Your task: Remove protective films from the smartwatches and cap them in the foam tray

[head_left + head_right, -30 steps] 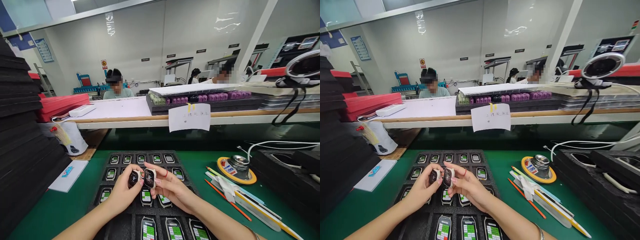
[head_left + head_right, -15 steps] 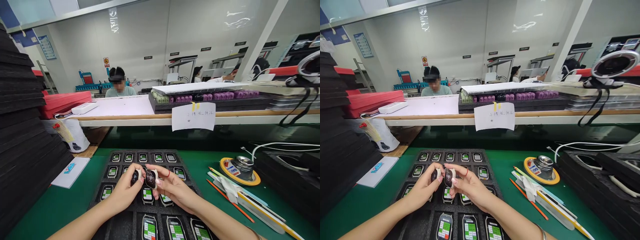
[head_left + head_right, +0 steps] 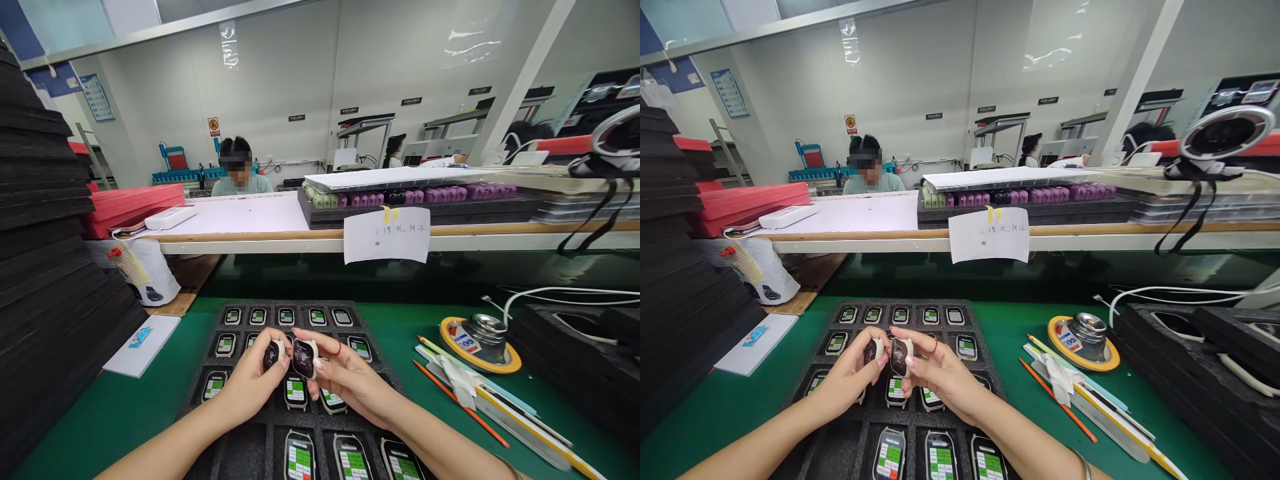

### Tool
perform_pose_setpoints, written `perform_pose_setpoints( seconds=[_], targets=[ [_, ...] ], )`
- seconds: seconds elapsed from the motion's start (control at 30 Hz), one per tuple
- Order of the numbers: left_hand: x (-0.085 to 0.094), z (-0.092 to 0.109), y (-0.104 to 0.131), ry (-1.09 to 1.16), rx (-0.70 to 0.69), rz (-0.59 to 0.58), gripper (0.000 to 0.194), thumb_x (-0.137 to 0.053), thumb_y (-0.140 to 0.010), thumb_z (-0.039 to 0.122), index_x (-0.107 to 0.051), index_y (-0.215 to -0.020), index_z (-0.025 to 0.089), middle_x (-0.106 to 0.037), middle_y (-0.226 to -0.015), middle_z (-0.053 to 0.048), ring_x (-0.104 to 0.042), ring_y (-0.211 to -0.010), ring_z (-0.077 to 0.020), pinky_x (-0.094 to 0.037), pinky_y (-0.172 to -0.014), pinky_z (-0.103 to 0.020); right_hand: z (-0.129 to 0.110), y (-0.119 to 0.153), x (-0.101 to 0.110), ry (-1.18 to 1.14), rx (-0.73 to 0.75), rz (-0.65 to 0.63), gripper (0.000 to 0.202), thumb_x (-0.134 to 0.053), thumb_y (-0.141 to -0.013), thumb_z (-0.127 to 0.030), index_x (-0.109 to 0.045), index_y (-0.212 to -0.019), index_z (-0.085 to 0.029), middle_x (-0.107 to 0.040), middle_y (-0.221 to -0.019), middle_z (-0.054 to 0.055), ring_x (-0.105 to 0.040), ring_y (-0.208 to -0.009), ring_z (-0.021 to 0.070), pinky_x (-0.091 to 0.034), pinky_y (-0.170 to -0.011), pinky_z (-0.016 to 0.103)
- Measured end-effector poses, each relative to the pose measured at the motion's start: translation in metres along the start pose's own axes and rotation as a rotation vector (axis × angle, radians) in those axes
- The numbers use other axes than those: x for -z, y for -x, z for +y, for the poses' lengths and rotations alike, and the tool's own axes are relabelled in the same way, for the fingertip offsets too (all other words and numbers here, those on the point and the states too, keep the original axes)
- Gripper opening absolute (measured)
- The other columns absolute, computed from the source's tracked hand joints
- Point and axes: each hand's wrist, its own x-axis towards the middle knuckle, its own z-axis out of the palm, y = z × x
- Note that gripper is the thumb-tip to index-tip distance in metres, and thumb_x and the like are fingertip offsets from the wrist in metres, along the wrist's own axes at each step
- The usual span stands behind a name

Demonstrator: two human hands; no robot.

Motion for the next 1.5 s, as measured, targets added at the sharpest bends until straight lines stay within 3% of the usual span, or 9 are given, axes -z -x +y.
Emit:
perform_pose_setpoints(
  seconds=[0.83,1.27,1.4,1.5],
  targets=[
    [-0.0003,0.0022,-0.0012,0.008,-0.008,0.031,0.017,-0.054,-0.094,0.038,-0.053,-0.100,0.022,-0.055,-0.093,-0.001,-0.051,-0.077,-0.0148,-0.043,-0.070,-0.027,-0.0028,-0.0004,-0.0002,-0.039,-0.017,-0.018,0.050,-0.079,-0.081,-0.038,-0.064,-0.129,-0.034,-0.062,-0.105,0.002,-0.062,-0.069,0.0107,-0.050,-0.075,0.035],
    [0.0002,0.0034,-0.0020,0.008,0.012,0.037,0.011,-0.051,-0.095,0.032,-0.052,-0.099,0.022,-0.056,-0.092,-0.001,-0.052,-0.083,-0.0152,-0.042,-0.067,-0.025,-0.0026,0.0001,0.0008,-0.021,0.008,-0.016,0.042,-0.077,-0.083,-0.038,-0.068,-0.124,-0.035,-0.061,-0.094,-0.002,-0.064,-0.068,0.0095,-0.052,-0.068,0.027],
    [0.0004,0.0003,-0.0026,0.013,0.028,0.047,0.009,-0.054,-0.093,0.029,-0.053,-0.099,0.022,-0.059,-0.094,-0.001,-0.055,-0.088,-0.0165,-0.044,-0.074,-0.027,-0.0021,0.0002,-0.0006,-0.007,0.015,-0.005,0.042,-0.078,-0.082,-0.039,-0.069,-0.122,-0.035,-0.063,-0.096,-0.001,-0.064,-0.066,0.0087,-0.052,-0.068,0.027],
    [-0.0002,-0.0029,-0.0037,0.045,0.063,0.050,0.025,-0.061,-0.088,0.024,-0.052,-0.111,0.023,-0.062,-0.098,-0.002,-0.058,-0.093,-0.0176,-0.046,-0.083,-0.030,-0.0016,-0.0009,-0.0004,0.018,0.010,0.040,0.048,-0.078,-0.081,-0.040,-0.066,-0.126,-0.032,-0.066,-0.097,0.000,-0.064,-0.064,0.0102,-0.053,-0.067,0.030]
  ],
)
